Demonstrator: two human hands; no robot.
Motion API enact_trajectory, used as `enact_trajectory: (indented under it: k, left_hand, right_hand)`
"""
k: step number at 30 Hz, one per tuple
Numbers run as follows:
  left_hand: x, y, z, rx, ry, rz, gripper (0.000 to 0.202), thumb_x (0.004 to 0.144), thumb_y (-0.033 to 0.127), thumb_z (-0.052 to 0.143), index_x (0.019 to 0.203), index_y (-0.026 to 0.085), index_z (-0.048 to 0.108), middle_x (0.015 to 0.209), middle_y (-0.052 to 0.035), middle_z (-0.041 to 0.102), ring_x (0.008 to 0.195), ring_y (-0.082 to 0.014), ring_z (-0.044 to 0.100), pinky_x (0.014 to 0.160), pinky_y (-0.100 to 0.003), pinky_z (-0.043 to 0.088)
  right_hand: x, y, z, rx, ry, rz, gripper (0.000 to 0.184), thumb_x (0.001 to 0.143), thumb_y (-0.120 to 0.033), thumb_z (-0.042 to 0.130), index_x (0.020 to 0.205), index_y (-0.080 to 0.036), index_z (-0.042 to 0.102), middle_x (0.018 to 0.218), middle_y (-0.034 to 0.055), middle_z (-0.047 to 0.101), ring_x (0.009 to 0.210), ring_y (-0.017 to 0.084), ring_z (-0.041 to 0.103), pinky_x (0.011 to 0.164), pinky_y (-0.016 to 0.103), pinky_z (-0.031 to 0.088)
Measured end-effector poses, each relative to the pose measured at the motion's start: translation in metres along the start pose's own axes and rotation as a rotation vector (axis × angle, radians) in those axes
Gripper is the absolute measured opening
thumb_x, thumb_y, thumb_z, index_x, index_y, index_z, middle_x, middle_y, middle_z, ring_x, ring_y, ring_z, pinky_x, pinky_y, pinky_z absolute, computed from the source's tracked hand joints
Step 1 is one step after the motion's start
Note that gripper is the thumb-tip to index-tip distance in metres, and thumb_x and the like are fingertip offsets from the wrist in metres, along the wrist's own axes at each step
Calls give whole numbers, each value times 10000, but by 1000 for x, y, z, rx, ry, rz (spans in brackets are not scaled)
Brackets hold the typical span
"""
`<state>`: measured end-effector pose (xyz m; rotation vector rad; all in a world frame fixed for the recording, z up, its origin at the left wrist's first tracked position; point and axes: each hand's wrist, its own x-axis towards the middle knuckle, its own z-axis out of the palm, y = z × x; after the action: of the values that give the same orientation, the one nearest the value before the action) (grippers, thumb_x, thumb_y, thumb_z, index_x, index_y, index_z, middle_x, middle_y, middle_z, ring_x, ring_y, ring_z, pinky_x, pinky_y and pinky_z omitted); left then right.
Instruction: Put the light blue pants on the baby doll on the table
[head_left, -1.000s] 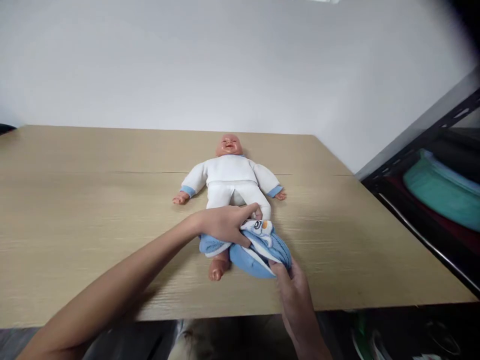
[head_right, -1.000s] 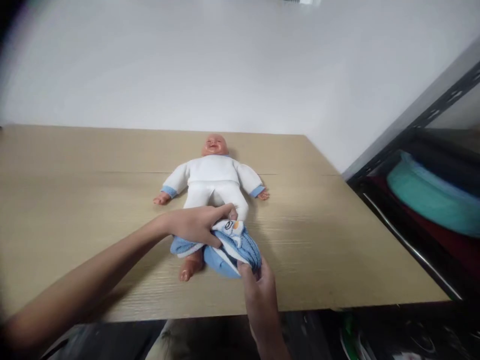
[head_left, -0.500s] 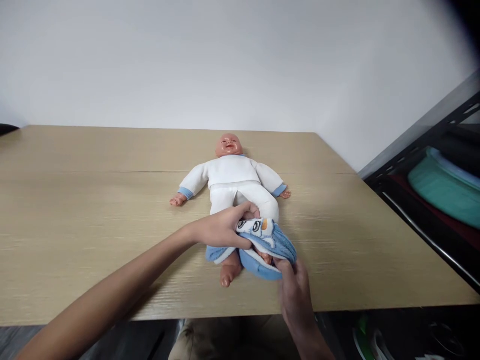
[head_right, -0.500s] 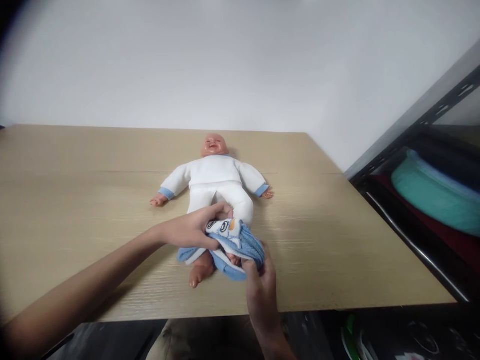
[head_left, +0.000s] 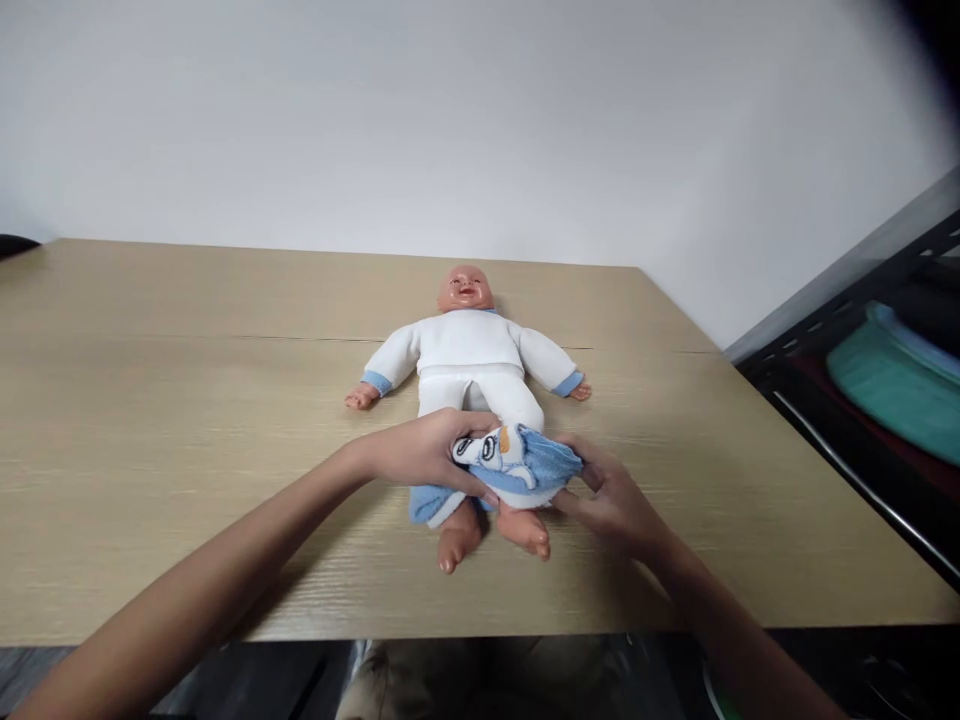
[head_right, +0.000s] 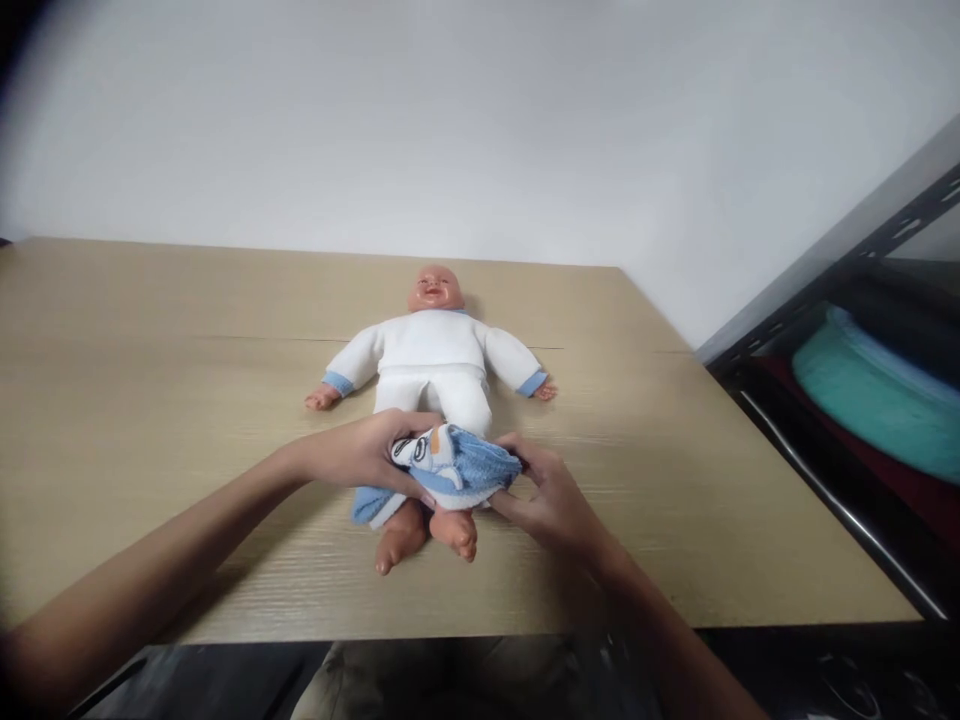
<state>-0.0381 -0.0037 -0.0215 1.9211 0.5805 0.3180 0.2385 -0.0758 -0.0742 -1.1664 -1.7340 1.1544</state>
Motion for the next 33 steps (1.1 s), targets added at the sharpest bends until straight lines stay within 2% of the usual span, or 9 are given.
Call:
enact_trajectory:
  k: [3,6,10,15,20,22,26,30,33]
  left_hand:
    - [-5,-3,-4,43,12,-6,399,822,418,917,1046,193,676,953,0,675,875,-192,617,750,-298,441]
    - [-9,-5,-9,76,39,21,451,829,454,921,1108,192,683,999,-13,675,913,-198,613,783,-298,461]
    - [-14,-5,-16,105,52,51,418,852,426,908,1126,197,691,1016,-21,675,949,-205,619,836,-302,486]
    - [-13,0,-24,73,-31,21,308,930,440,819,1088,197,715,1062,-47,716,984,-231,658,873,-337,525]
    - [-9,1,-28,59,-80,-9,309,934,458,799,1074,192,733,1058,-49,742,979,-249,680,867,-365,547]
    - [-8,-1,-27,67,-41,-4,371,911,482,824,1125,197,722,1113,-54,740,1042,-265,680,904,-372,544]
    - [-15,-8,-24,230,107,21,464,925,562,805,1180,198,673,1122,-64,687,1048,-262,636,922,-373,507]
    - [-27,-12,-24,396,322,71,372,1002,563,715,1085,209,638,1158,-69,679,1102,-264,585,985,-393,455]
    - [-29,-15,-27,396,458,70,373,970,562,759,1028,216,633,1188,-66,691,1144,-272,580,1014,-399,442]
  right_hand:
    - [18,-10,-22,-145,-184,-47,212,931,-357,821,1095,-256,732,1064,15,765,995,248,715,902,350,555]
    - [34,-14,-37,-227,-297,-108,286,914,-437,857,1066,-242,715,1033,19,715,964,237,682,870,343,546]
    - [47,-15,-46,-292,-357,-217,397,825,-501,934,1076,-247,759,1170,57,642,1101,267,645,980,372,544]
    - [63,-19,-49,-152,-376,-247,270,907,-509,831,946,-246,789,1196,74,643,1129,282,632,1095,446,516]
    - [79,3,-42,50,-340,-88,371,953,-605,743,1031,-242,750,931,25,661,859,219,617,798,345,567]
    - [81,18,-37,122,-272,-47,393,962,-628,735,1033,-241,733,882,8,656,817,202,609,766,322,557]
    - [76,37,-26,247,-207,18,351,951,-585,779,1062,-254,740,973,10,697,894,213,645,857,341,555]
    - [74,30,-20,366,-198,47,339,972,-596,727,969,-256,727,894,4,636,825,210,602,804,342,525]
    - [83,18,-15,241,-123,-77,319,978,-564,715,931,-249,721,975,27,643,951,238,611,928,365,520]
